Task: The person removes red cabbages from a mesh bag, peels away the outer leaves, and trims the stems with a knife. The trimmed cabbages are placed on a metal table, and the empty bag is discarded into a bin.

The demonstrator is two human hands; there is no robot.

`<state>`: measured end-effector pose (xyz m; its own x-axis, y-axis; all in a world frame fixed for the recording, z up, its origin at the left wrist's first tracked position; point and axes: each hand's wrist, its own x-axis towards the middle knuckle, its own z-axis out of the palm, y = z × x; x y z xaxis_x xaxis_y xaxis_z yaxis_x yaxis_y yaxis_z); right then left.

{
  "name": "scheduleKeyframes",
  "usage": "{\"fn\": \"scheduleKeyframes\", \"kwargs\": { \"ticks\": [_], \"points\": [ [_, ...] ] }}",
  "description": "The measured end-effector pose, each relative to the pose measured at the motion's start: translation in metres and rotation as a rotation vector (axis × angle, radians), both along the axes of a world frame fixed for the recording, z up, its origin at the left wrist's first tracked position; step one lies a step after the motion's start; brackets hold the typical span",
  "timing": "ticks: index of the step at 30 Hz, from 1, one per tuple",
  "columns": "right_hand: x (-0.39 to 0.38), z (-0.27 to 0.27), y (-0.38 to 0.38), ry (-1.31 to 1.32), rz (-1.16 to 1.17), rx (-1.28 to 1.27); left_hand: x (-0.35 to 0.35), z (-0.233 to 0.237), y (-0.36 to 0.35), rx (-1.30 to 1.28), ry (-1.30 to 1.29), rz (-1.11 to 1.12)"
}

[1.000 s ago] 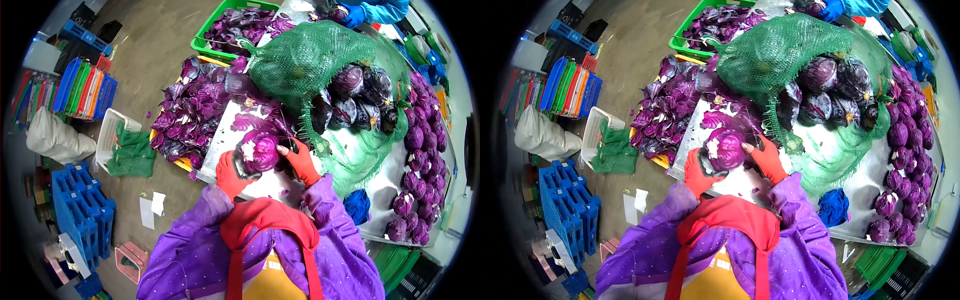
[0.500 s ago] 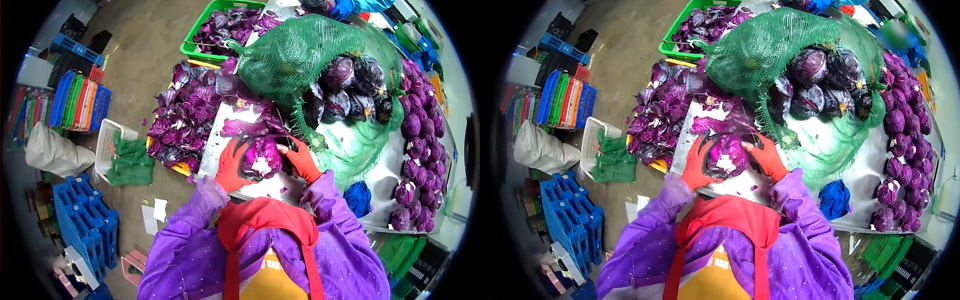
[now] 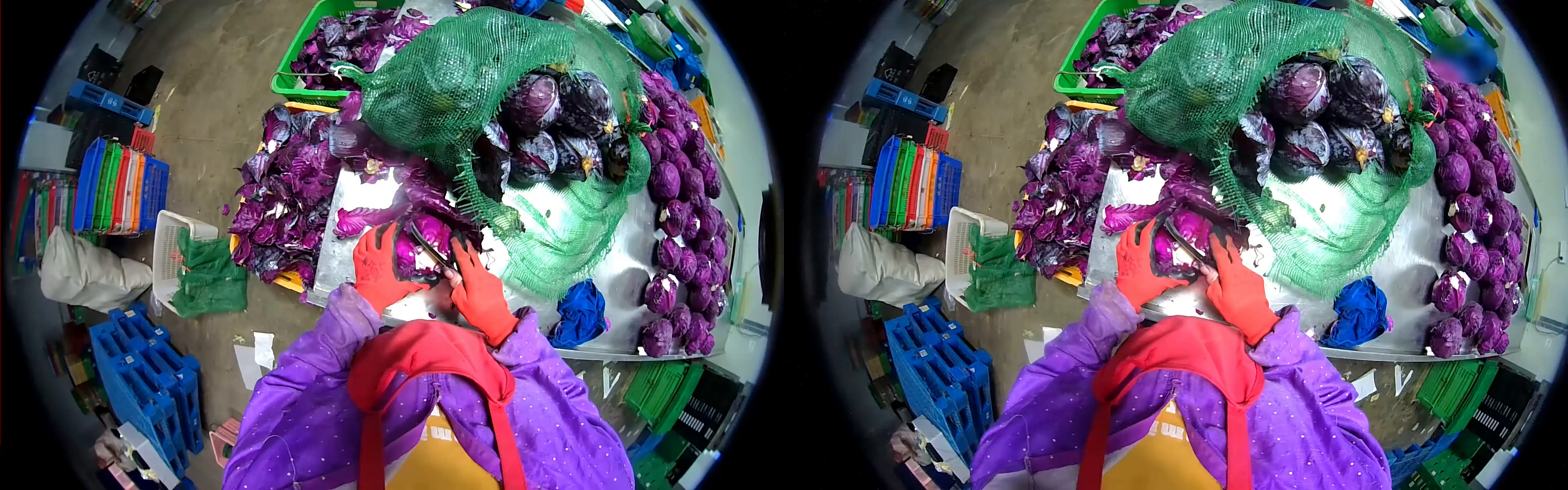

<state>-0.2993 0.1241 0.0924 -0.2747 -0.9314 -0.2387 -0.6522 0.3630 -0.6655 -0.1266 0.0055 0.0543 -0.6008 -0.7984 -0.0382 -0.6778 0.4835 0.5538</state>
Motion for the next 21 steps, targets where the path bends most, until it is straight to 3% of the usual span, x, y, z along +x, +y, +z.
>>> {"fn": "scheduleKeyframes", "kwargs": {
  "ticks": [4, 14, 17, 21],
  "points": [
    [-0.002, -0.006, -0.003, 0.051, -0.003, -0.083, -0.004, -0.019, -0.003, 0.064, 0.135, -0.029],
    [-0.012, -0.011, -0.043, 0.045, -0.032, -0.232, -0.009, -0.022, -0.01, 0.14, 0.153, -0.008],
    [-0.051, -0.038, -0.066, -0.124, -0.212, -0.012, -0.011, -0.016, 0.004, 0.11, 0.123, -0.009],
    [-0.062, -0.025, -0.072, -0.269, -0.227, -0.139, 0.009, -0.035, 0.0, 0.16, 0.216, -0.033]
  ]
}}
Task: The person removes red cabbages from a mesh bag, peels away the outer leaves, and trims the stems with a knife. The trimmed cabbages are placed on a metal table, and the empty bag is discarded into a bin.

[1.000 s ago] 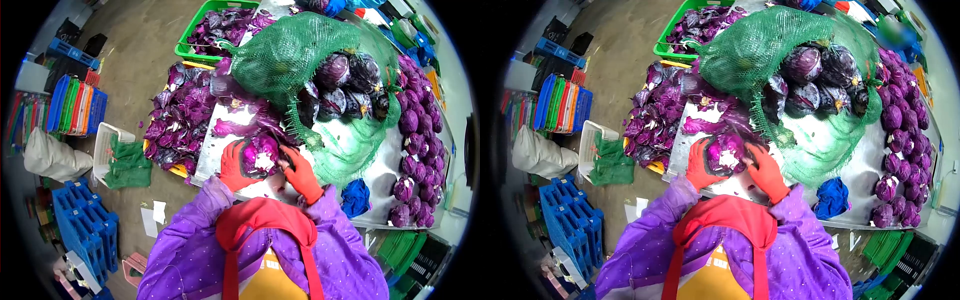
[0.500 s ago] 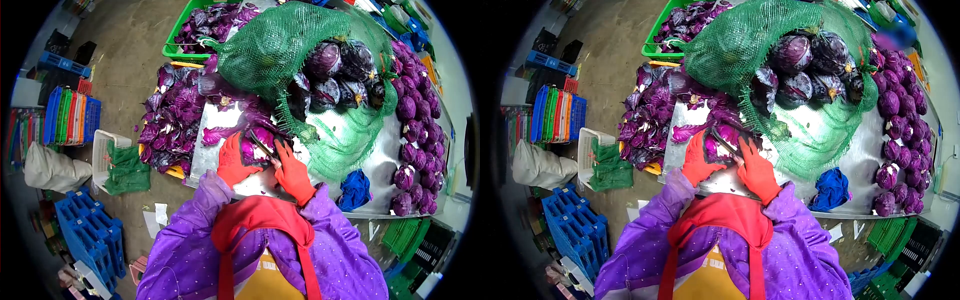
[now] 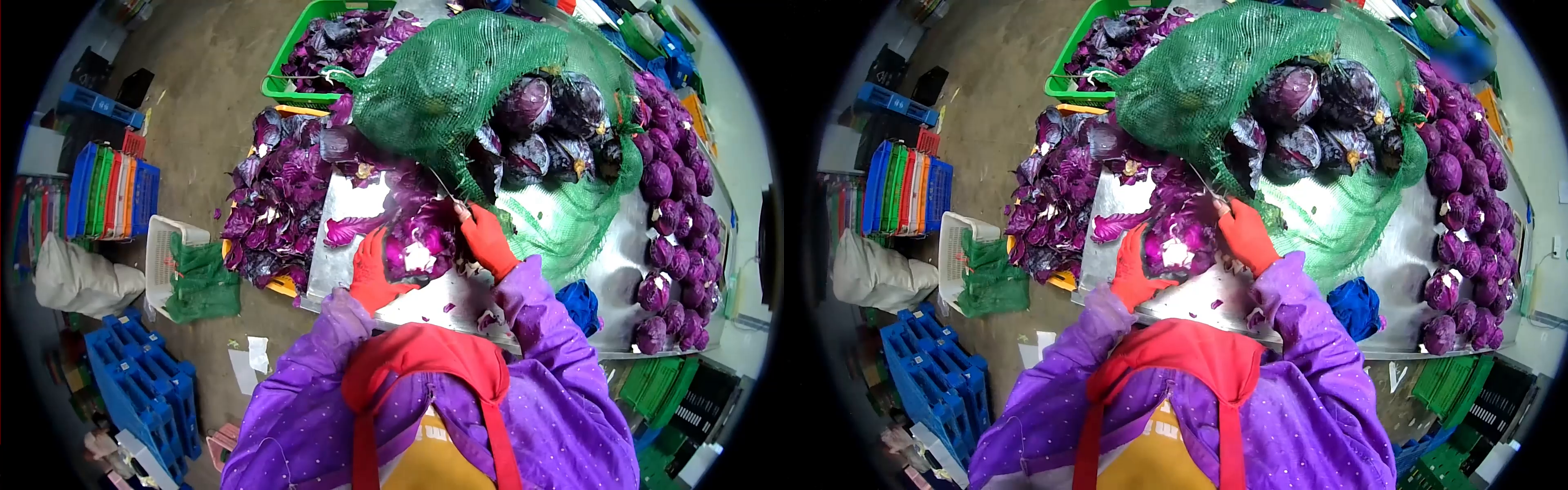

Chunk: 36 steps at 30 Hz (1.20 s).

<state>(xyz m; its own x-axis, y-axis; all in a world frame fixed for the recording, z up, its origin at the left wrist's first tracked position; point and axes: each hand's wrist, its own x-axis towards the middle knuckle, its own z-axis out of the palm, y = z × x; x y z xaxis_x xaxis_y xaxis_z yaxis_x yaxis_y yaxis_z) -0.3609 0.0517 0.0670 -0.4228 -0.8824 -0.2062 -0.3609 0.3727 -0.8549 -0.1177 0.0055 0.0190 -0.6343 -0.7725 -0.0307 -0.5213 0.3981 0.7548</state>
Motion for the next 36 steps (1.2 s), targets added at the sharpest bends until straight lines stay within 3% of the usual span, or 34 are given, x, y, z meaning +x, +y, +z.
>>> {"fn": "scheduleKeyframes", "kwargs": {
  "ticks": [4, 6, 9, 10, 12, 14, 16, 17, 20, 21, 22, 24, 25, 28, 32, 36],
  "points": [
    [0.02, 0.022, 0.018, 0.057, 0.075, 0.037, 0.023, 0.005, -0.001, 0.072, 0.085, 0.006],
    [0.048, 0.027, 0.036, 0.171, 0.123, -0.109, 0.02, 0.002, 0.021, 0.488, 0.515, 0.228],
    [0.068, 0.04, 0.046, 0.196, 0.162, -0.199, 0.008, 0.003, 0.034, 0.521, 0.563, 0.407],
    [0.065, 0.034, 0.046, 0.151, 0.122, -0.26, 0.007, 0.002, 0.034, 0.526, 0.633, 0.446],
    [0.03, 0.021, 0.033, 0.04, -0.061, 0.086, 0.017, -0.003, 0.029, 0.588, 0.664, 0.458],
    [-0.008, -0.004, 0.03, -0.046, -0.238, -0.025, 0.03, -0.006, 0.03, 0.624, 0.684, 0.484],
    [-0.022, -0.011, 0.032, 0.08, -0.13, -0.122, 0.054, -0.026, 0.028, 0.674, 0.828, 0.408],
    [-0.026, -0.008, 0.034, 0.005, -0.085, -0.059, 0.063, -0.031, 0.03, 0.708, 0.898, 0.407],
    [-0.007, 0.023, 0.033, 0.386, -0.019, -0.206, 0.065, -0.034, 0.027, 0.602, 0.719, 0.33],
    [0.0, 0.032, 0.032, 0.312, -0.006, -0.147, 0.059, -0.026, 0.027, 0.645, 0.694, 0.376],
    [0.01, 0.031, 0.034, 0.42, -0.013, -0.234, 0.052, -0.022, 0.026, 0.57, 0.654, 0.374],
    [0.032, 0.048, 0.033, 0.305, 0.146, -0.324, 0.039, -0.003, 0.023, 0.483, 0.58, 0.297],
    [0.04, 0.044, 0.034, 0.273, 0.229, -0.282, 0.028, 0.012, 0.024, 0.531, 0.552, 0.324],
    [0.054, 0.042, 0.027, 0.109, 0.435, -0.073, 0.01, 0.022, 0.032, 0.241, 0.172, 0.25],
    [0.045, 0.019, 0.032, -0.05, 0.443, -0.074, 0.013, -0.004, 0.051, 0.335, 0.144, 0.29],
    [0.044, 0.02, 0.047, -0.094, 0.411, -0.099, 0.018, -0.005, 0.045, 0.366, 0.28, 0.144]
  ]
}}
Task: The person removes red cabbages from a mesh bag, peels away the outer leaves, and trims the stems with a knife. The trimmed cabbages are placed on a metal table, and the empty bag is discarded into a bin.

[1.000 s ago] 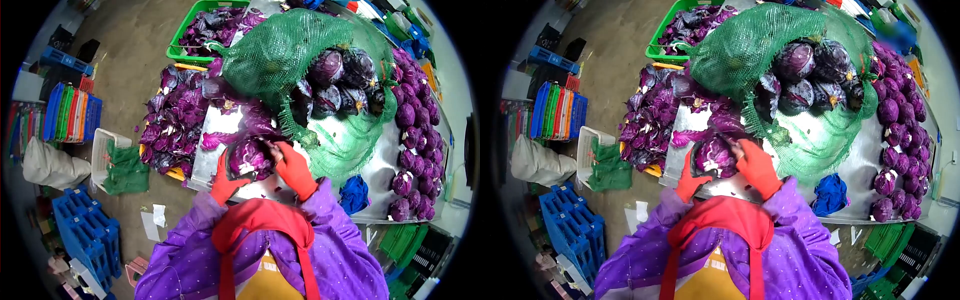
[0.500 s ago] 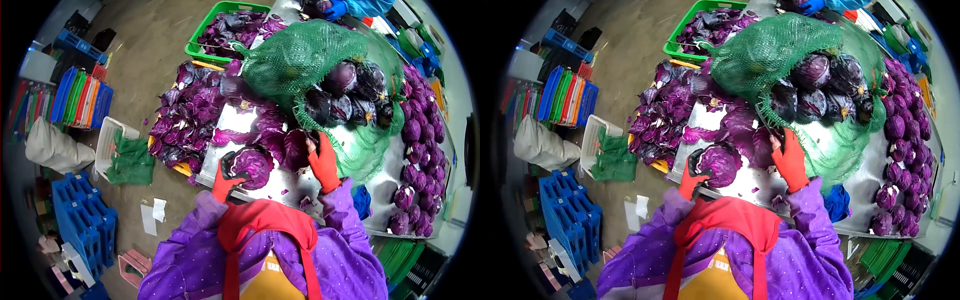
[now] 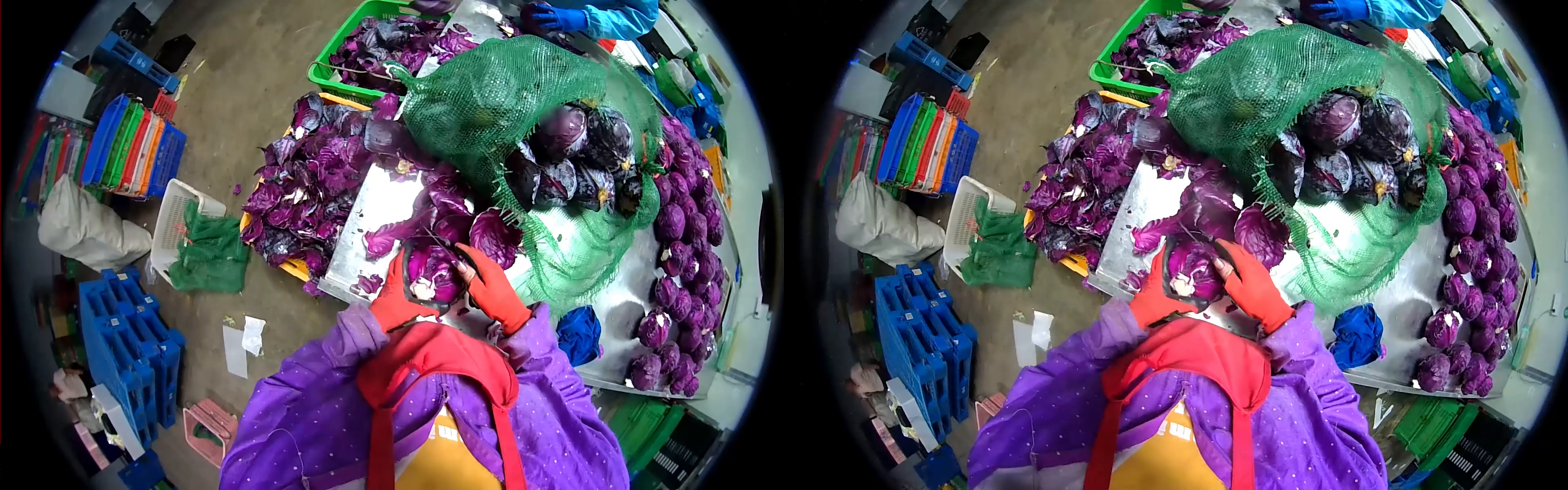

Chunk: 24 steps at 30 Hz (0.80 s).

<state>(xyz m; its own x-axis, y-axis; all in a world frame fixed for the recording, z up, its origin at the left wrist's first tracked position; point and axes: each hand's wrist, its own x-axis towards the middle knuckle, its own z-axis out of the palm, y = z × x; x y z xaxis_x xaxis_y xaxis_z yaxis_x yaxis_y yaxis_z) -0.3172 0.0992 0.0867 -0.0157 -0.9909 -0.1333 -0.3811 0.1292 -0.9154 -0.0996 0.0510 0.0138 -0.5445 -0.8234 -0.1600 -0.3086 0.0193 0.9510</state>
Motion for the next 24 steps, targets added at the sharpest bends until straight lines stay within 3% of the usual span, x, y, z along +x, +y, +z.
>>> {"fn": "scheduleKeyframes", "kwargs": {
  "ticks": [2, 3, 6, 8, 18, 22, 24],
  "points": [
    [0.003, 0.013, 0.008, 0.166, 0.043, 0.053, -0.002, 0.014, -0.003, -0.032, 0.065, -0.064],
    [0.008, 0.024, 0.013, 0.241, 0.065, 0.088, -0.003, 0.006, -0.002, -0.13, -0.027, -0.059],
    [0.013, 0.017, 0.025, 0.402, 0.118, 0.14, -0.008, -0.002, 0.001, 0.04, -0.145, 0.038],
    [0.014, 0.016, 0.024, 0.458, 0.103, 0.175, -0.016, 0.008, -0.002, -0.034, -0.251, 0.018],
    [0.01, 0.013, 0.004, 0.556, 0.037, 0.069, -0.039, 0.026, -0.007, -0.152, -0.479, 0.02],
    [-0.009, -0.002, -0.011, 0.406, -0.082, -0.13, -0.042, 0.036, -0.008, -0.184, -0.529, -0.021],
    [-0.02, 0.008, -0.028, 0.317, -0.166, 0.008, -0.04, 0.045, -0.011, -0.089, -0.503, -0.084]
  ]
}}
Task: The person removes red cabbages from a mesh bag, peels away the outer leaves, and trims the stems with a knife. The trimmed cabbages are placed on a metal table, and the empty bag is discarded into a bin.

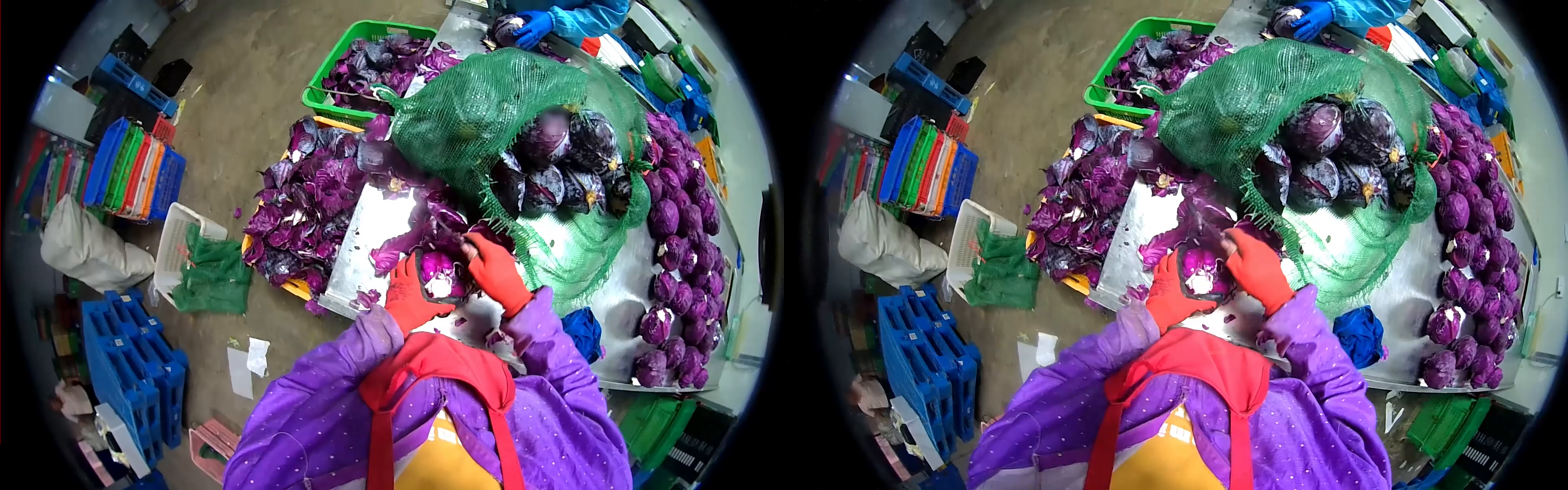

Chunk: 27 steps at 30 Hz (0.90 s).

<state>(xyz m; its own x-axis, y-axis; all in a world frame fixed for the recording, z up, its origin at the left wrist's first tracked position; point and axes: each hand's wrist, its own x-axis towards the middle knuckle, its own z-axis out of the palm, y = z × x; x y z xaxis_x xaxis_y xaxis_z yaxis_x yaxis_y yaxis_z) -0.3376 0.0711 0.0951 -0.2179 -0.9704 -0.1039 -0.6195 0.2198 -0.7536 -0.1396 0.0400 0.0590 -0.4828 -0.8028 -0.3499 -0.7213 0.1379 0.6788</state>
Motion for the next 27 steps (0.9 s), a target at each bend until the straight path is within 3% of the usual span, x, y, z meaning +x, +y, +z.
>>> {"fn": "scheduleKeyframes", "kwargs": {
  "ticks": [2, 4, 6, 8, 10, 11, 12, 14, 17, 19, 20, 22, 24, 26, 27],
  "points": [
    [-0.018, -0.004, -0.006, -0.214, -0.086, 0.133, 0.008, -0.005, -0.004, -0.002, 0.067, -0.029],
    [-0.033, -0.026, -0.005, -0.375, -0.192, 0.01, 0.027, -0.024, -0.007, -0.052, 0.233, -0.073],
    [-0.042, -0.046, -0.004, -0.823, -0.379, -0.043, 0.053, -0.044, -0.01, 0.126, 0.543, -0.05],
    [-0.038, -0.022, -0.004, -0.82, -0.341, -0.147, 0.072, -0.057, -0.006, 0.11, 0.582, -0.042],
    [-0.026, -0.006, -0.003, -0.645, -0.246, -0.211, 0.068, -0.04, -0.003, 0.247, 0.67, 0.073],
    [-0.023, 0.006, 0.001, -0.357, -0.212, -0.096, 0.064, -0.022, -0.004, 0.173, 0.53, 0.012],
    [-0.018, 0.003, 0.005, -0.264, -0.234, -0.067, 0.064, -0.024, -0.003, 0.174, 0.369, -0.039],
    [-0.014, -0.009, 0.017, -0.103, -0.204, -0.142, 0.057, -0.039, 0.0, 0.262, 0.542, 0.076],
    [0.006, -0.008, 0.034, -0.279, -0.148, -0.122, 0.058, -0.029, -0.004, 0.365, 0.613, 0.097],
    [0.019, -0.033, 0.043, -0.508, -0.081, 0.09, 0.068, -0.046, -0.007, 0.321, 0.557, 0.002],
    [0.026, -0.045, 0.046, -0.574, -0.129, 0.254, 0.074, -0.085, -0.004, 0.269, 0.587, -0.032],
    [0.057, -0.035, 0.041, -1.145, -0.309, 0.23, 0.074, -0.064, -0.014, 0.445, 0.712, -0.02],
    [0.052, -0.037, 0.042, -1.066, -0.205, 0.311, 0.076, -0.058, -0.025, 0.383, 0.774, -0.098],
    [0.052, -0.038, 0.034, -0.934, -0.166, 0.221, 0.08, -0.049, -0.031, 0.682, 0.785, 0.082],
    [0.053, -0.024, 0.029, -0.925, -0.164, 0.229, 0.079, -0.063, -0.031, 0.738, 0.927, 0.118]
  ]
}}
